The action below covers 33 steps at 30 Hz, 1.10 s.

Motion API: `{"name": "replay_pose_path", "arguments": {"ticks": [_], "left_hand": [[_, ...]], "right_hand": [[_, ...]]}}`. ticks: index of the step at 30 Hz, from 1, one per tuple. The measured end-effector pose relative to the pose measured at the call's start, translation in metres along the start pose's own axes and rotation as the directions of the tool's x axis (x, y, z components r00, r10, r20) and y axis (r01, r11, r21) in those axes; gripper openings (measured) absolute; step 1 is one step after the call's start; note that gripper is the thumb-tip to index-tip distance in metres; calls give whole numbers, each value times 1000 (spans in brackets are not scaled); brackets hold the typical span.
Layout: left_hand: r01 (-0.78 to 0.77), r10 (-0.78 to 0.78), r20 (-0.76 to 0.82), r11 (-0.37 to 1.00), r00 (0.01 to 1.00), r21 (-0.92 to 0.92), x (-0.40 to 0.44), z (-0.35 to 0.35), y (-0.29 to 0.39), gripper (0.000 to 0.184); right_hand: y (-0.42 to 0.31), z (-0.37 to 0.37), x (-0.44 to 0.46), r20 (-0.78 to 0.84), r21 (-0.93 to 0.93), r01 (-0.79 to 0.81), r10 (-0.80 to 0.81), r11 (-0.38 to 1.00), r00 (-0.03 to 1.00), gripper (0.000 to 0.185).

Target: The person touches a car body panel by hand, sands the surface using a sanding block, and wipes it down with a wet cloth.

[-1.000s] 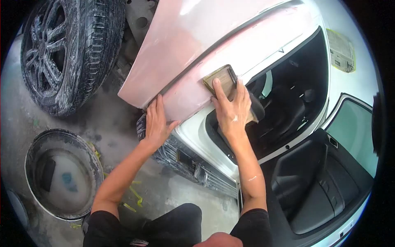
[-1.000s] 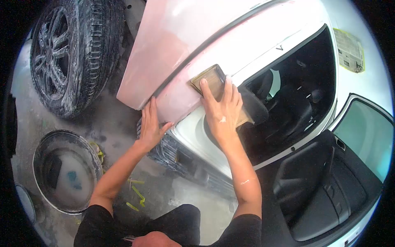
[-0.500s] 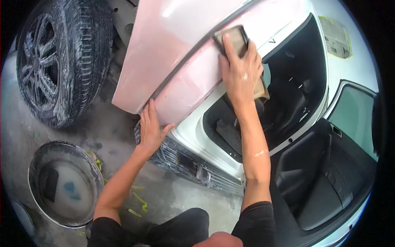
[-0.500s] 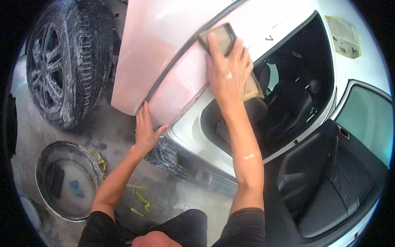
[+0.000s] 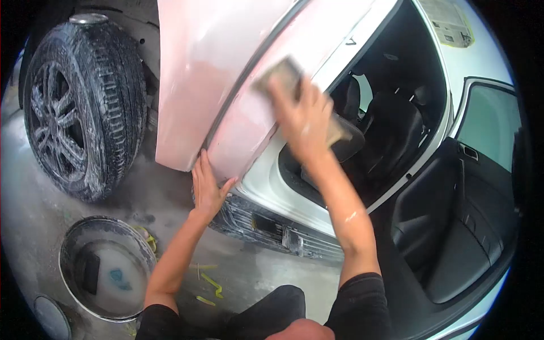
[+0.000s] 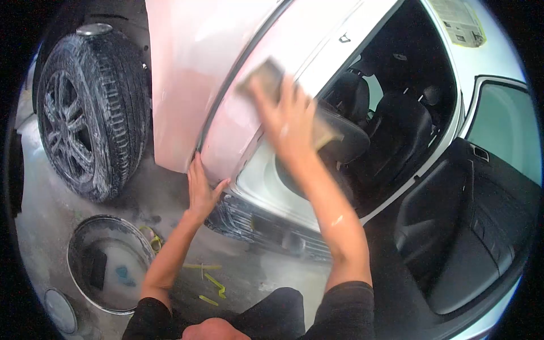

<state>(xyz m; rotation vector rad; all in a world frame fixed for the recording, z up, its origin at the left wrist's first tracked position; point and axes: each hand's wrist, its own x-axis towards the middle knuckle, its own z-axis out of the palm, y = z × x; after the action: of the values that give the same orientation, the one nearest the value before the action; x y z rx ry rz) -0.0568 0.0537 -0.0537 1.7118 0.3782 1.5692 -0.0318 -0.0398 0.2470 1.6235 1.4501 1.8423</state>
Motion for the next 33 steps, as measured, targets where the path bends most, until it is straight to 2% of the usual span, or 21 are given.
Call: {"name": "replay_pose_path", "arguments": {"ticks": [2, 4, 6, 8, 9, 12, 13, 15, 17, 18, 19, 22, 26, 29, 30, 33], "left_hand": [[-34, 34, 6, 999, 999, 3, 3, -5, 0, 112], [-51, 51, -8, 999, 999, -14, 8, -14, 4, 98], [-60, 59, -17, 997, 998, -47, 14, -28, 14, 82], [-102, 97, -66, 992, 993, -74, 21, -38, 25, 69], [-121, 115, -83, 990, 990, -77, 23, -44, 30, 63], [-250, 258, -111, 965, 960, 83, 34, -48, 48, 62], [-302, 309, -71, 949, 949, 90, 43, -47, 53, 67], [-394, 401, 32, 879, 916, 268, 72, -42, 69, 78], [-389, 350, 171, 792, 921, 471, 111, -31, 93, 91], [-387, 354, 163, 789, 921, 478, 131, -21, 104, 97], [-383, 353, 156, 787, 923, 484, 150, -12, 113, 104], [-473, 509, 88, 705, 856, 529, 212, 1, 148, 102], [-550, 611, 42, 678, 790, 487, 263, 8, 190, 95], [-476, 558, -7, 714, 830, 514, 231, 20, 172, 87], [-446, 559, -25, 687, 829, 574, 211, 26, 158, 80], [-403, 520, -6, 669, 854, 625, 152, 31, 129, 75]], "right_hand": [[-25, -4, -67, 26, 177, 85, -91, 980, 995, 72], [-49, -30, -119, 183, 448, -51, -35, 893, 983, 71], [-64, -48, -163, 269, 650, -301, 159, 698, 950, 70], [-84, -65, -198, 463, 738, -558, 317, 378, 828, 71], [-98, -71, -214, 570, 739, -650, 351, 176, 743, 72], [-152, -40, -276, 702, 711, -680, 218, -179, 678, 70], [-165, -38, -285, 758, 647, -704, 138, -293, 638, 68], [-189, -34, -291, 819, 483, -734, -51, -477, 572, 64], [-198, -34, -292, 807, 366, -682, -149, -633, 572, 65], [-203, -38, -294, 796, 286, -656, -208, -698, 569, 66], [-206, -39, -298, 788, 288, -641, -204, -711, 580, 68], [-216, -26, -311, 707, 470, -654, -192, -592, 681, 69], [-238, -16, -321, 684, 526, -586, -104, -617, 722, 68], [-236, -12, -324, 679, 555, -579, -77, -597, 730, 67], [-234, -11, -324, 684, 543, -581, -81, -607, 725, 67], [-222, -11, -320, 702, 515, -587, -85, -625, 707, 67]]}}
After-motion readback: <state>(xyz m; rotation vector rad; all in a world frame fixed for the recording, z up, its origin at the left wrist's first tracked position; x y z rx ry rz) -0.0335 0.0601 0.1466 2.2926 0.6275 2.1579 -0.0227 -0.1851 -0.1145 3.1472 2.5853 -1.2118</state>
